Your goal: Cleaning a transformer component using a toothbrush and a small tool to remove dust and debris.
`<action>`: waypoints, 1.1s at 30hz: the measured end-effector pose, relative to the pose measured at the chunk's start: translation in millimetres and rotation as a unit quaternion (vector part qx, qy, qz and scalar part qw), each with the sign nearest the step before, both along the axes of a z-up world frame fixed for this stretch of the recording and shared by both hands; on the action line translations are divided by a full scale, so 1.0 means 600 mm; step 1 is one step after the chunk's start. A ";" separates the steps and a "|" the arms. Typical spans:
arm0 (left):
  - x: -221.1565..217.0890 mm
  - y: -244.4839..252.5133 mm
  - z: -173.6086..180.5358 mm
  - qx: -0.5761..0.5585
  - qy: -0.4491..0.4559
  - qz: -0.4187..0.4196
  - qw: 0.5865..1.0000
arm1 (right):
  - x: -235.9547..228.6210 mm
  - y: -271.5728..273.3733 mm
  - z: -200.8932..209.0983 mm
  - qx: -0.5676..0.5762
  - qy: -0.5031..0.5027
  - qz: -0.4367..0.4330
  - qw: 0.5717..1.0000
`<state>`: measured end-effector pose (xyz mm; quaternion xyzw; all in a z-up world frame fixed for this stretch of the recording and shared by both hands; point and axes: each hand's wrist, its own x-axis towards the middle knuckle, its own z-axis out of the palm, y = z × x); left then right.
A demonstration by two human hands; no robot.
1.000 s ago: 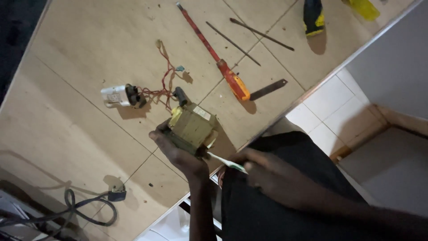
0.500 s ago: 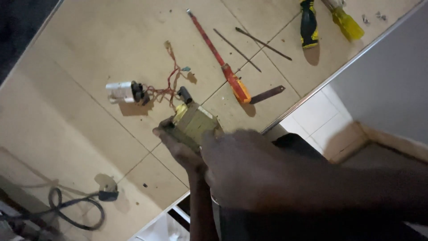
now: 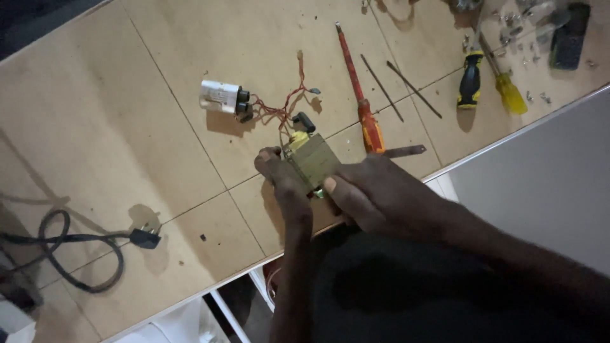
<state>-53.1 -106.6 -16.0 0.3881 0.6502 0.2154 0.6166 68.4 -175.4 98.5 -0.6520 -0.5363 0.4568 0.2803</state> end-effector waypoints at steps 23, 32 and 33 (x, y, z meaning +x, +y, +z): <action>-0.009 -0.001 0.012 0.045 -0.078 -0.005 0.996 | -0.095 -0.057 -0.094 0.093 -0.133 -0.084 0.983; -0.010 0.011 -0.004 0.033 -0.085 -0.007 0.996 | -0.074 -0.114 -0.177 0.163 -0.108 -0.073 0.978; -0.016 0.004 0.004 0.053 -0.065 -0.012 0.996 | -0.075 -0.134 -0.194 0.154 -0.071 -0.073 0.983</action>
